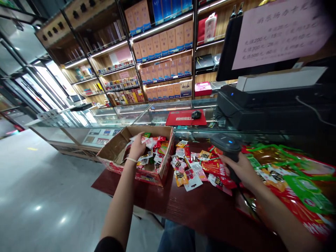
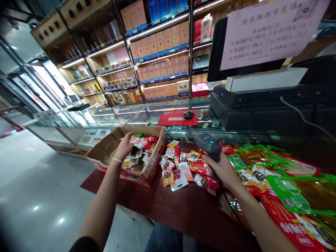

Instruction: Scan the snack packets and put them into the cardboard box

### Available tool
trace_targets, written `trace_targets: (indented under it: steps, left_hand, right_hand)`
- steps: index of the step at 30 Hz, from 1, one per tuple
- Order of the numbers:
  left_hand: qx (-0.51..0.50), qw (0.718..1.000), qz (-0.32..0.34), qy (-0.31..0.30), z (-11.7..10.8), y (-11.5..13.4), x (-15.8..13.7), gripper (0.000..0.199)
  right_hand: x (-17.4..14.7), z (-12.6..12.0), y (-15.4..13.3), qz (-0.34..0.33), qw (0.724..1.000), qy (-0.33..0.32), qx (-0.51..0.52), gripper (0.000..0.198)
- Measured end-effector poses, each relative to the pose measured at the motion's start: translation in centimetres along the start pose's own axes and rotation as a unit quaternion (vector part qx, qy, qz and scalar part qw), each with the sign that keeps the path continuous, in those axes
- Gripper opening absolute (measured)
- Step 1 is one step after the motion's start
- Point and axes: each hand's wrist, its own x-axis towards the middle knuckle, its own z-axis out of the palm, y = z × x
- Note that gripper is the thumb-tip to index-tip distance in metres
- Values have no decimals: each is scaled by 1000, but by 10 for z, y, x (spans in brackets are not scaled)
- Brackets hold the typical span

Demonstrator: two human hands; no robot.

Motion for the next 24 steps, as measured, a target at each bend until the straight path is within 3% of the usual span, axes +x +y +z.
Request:
trace_targets:
  steps: [4,9,13,18,21,24]
  left_hand:
    - [-26,999,-12,14,4,-5,-5,46]
    - [-1,1000,-1,16,1,15,-11,26]
    - [24,999,24,18,0,27,-15,25]
    - [25,995,56,73,-2,47,-20,27]
    - [14,996,86,34,4,75,-32,26]
    - [-19,992,118,-43,29,107,-52,25]
  right_hand:
    - [8,9,-7,-2,999,-13,34,37]
    - [10,23,-3,0,998,-15,65,39]
    - [4,25,4,19,998,-13,51,38]
    - [-1,19,8,23,999,-34,25,36]
    - [-1,15,10,23,999,-31,36,33]
    - [1,12,11,23,998,-17,59,32]
